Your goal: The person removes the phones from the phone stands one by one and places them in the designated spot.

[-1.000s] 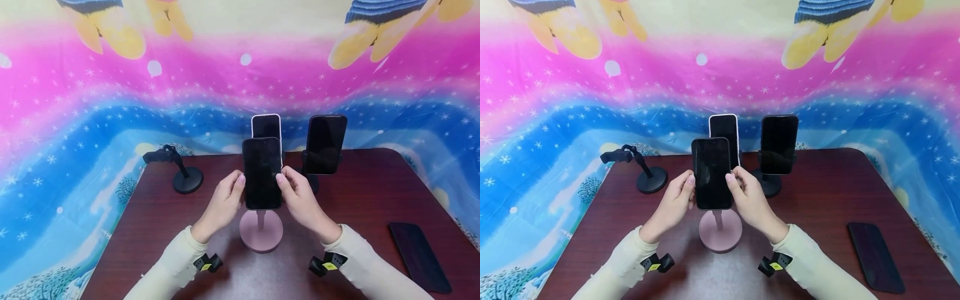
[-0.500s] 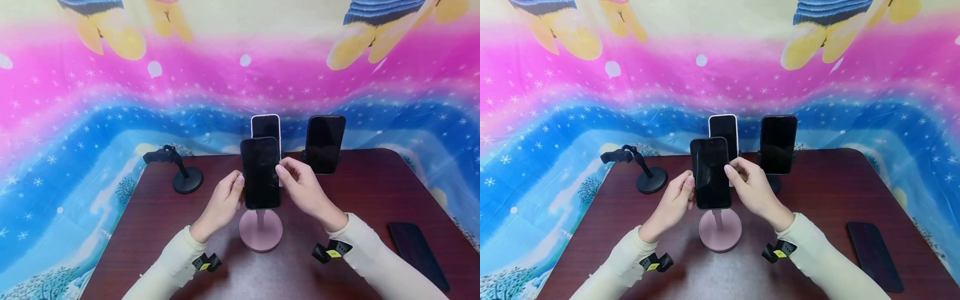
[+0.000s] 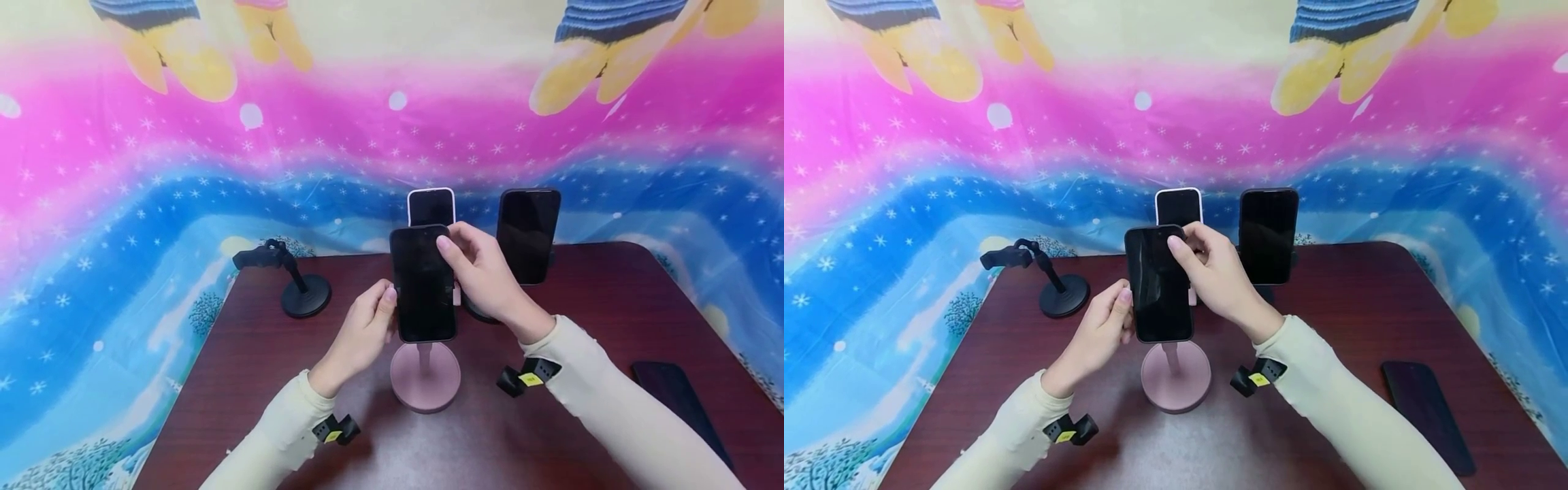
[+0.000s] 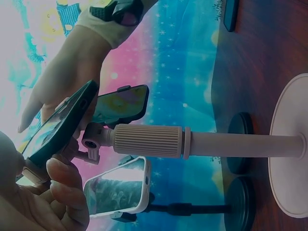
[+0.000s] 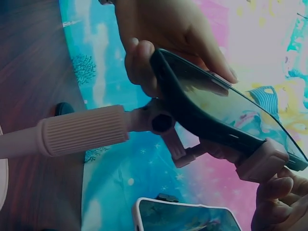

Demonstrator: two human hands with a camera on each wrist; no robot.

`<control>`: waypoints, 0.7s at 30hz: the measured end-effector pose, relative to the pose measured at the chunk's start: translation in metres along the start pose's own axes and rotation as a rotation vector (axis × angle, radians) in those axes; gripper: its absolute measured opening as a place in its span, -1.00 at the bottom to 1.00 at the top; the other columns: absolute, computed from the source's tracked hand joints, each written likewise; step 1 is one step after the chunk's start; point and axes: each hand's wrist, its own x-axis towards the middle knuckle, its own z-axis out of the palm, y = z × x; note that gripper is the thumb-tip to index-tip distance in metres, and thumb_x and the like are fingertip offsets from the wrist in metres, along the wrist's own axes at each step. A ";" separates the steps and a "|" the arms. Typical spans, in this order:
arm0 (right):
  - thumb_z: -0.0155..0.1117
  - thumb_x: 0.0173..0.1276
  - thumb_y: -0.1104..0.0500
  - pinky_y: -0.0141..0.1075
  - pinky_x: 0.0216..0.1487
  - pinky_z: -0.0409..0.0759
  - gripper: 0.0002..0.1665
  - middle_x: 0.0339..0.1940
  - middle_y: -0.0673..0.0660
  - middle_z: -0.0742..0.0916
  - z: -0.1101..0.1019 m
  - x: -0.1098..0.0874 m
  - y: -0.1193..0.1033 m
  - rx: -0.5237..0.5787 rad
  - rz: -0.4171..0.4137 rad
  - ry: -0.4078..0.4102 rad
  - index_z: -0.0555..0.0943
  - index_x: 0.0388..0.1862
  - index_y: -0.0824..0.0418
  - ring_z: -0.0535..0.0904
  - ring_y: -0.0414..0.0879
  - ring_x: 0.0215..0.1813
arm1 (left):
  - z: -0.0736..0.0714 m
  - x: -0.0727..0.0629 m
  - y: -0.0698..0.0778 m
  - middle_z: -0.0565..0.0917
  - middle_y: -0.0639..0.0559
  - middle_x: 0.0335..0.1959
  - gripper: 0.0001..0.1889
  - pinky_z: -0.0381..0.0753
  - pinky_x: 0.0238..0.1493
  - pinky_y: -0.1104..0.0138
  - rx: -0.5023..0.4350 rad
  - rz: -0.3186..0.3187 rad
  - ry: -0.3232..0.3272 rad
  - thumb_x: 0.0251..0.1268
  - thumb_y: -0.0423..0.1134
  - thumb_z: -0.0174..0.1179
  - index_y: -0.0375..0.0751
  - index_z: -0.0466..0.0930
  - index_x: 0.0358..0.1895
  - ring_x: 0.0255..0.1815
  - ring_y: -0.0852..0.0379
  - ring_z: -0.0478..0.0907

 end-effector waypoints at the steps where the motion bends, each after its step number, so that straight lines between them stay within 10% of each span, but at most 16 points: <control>1: 0.09 0.60 0.08 -0.34 -0.40 0.54 -0.69 -0.39 0.12 0.65 0.000 0.002 -0.001 0.005 -0.001 -0.007 0.57 0.00 0.31 0.50 -0.14 -0.53 | 0.000 0.000 0.000 0.39 -0.07 -0.72 -0.66 0.45 -0.59 0.36 0.002 -0.002 0.001 0.70 -0.16 -0.19 -0.26 0.43 -0.28 -0.70 0.21 0.39; 8: 0.16 0.56 0.07 -0.15 -0.68 0.56 -0.66 -0.45 0.11 0.65 0.002 0.011 -0.003 0.069 0.046 -0.063 0.51 0.15 0.25 0.52 -0.04 -0.72 | 0.001 0.000 -0.001 0.38 -0.06 -0.72 -0.68 0.45 -0.59 0.36 0.000 -0.002 0.004 0.70 -0.18 -0.19 -0.24 0.43 -0.28 -0.71 0.20 0.39; 17: 0.26 0.49 0.11 -0.33 -0.38 0.58 -0.66 -0.37 0.11 0.64 0.008 0.019 -0.004 0.018 0.041 -0.070 0.57 0.16 0.20 0.55 -0.17 -0.51 | 0.001 0.000 0.000 0.39 -0.09 -0.72 -0.67 0.46 -0.58 0.36 0.001 -0.002 0.007 0.70 -0.17 -0.20 -0.24 0.43 -0.28 -0.71 0.20 0.39; 21: 0.27 0.49 0.09 -0.16 -0.59 0.63 -0.67 -0.37 0.14 0.73 0.010 0.019 -0.004 0.060 0.072 -0.102 0.55 0.14 0.18 0.63 -0.07 -0.61 | 0.001 0.000 -0.001 0.39 -0.08 -0.72 -0.67 0.47 -0.58 0.36 0.005 -0.003 0.013 0.70 -0.17 -0.19 -0.24 0.44 -0.27 -0.71 0.20 0.39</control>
